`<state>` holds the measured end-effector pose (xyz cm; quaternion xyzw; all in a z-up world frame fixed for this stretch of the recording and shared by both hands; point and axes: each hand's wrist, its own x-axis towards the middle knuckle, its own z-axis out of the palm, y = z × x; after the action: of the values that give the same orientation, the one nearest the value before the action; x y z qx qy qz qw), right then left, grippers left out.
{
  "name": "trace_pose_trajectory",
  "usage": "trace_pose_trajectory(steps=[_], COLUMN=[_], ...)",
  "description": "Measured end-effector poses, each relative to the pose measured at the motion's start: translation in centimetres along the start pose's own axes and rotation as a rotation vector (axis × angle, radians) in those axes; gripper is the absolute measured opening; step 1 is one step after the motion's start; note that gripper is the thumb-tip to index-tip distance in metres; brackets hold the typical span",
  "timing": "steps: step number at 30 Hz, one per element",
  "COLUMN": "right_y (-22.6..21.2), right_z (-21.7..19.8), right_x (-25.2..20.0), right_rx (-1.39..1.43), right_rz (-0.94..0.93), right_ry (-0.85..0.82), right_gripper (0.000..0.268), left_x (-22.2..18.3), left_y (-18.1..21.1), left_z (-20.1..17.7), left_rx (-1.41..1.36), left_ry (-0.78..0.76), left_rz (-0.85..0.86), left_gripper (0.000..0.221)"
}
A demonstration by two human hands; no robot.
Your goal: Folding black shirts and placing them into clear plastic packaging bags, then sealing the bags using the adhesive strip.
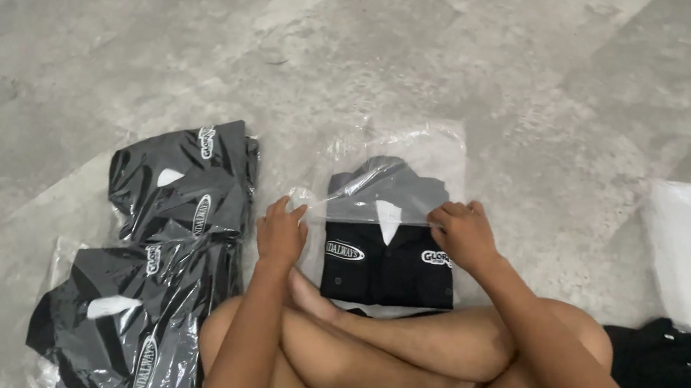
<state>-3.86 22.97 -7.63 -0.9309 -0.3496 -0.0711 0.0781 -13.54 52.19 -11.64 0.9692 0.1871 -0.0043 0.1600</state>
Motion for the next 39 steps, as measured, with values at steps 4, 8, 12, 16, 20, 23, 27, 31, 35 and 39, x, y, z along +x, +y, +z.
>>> trace_pose_trajectory(steps=[4,8,12,16,20,23,27,31,35,39], right_y=[-3.1,-7.1,-7.7,-3.6,4.8,7.8,6.4,3.5,4.5,8.2], right_z=[3.3,2.3,0.7,2.9,7.2,8.9,11.7,10.2,11.2,14.4], right_x=[-0.1,-1.2,-2.2,-1.8,-1.1,-2.1,-3.1,-2.4,-2.3,-1.8], right_rx=[0.086,0.188,0.585,0.490,0.453,0.732,0.858,0.925,1.019,1.082], right_rz=[-0.035,0.008,-0.006,0.310,0.658,0.892,0.942,0.984,0.983,1.050], right_ry=[-0.067,-0.197,-0.260,-0.062,-0.307,-0.623,-0.583,-0.486,-0.446,-0.206], right_gripper=[0.013,0.014,0.035,0.043,0.080,0.088,0.086,0.071,0.059,0.041], left_x=[0.4,-1.0,-1.6,-1.1,-0.5,0.3,1.3,1.7,-0.1,-2.4], left_y=[-0.8,2.8,4.8,4.5,4.2,2.7,0.5,-0.2,2.8,6.6], left_z=[2.1,-1.1,-0.1,2.5,1.3,3.1,7.4,8.7,2.9,-2.8], left_rx=[-0.185,-0.227,-0.169,-0.027,-0.006,-0.059,-0.187,-0.230,-0.183,-0.119], left_ry=[-0.235,-0.165,-0.298,-0.477,-0.468,-0.474,-0.493,-0.512,-0.491,-0.415], left_rz=[-0.300,-0.157,0.093,0.104,0.027,-0.069,-0.194,-0.219,-0.201,0.006], left_gripper=[0.069,0.058,0.059,0.064,0.064,0.067,0.075,0.076,0.072,0.065])
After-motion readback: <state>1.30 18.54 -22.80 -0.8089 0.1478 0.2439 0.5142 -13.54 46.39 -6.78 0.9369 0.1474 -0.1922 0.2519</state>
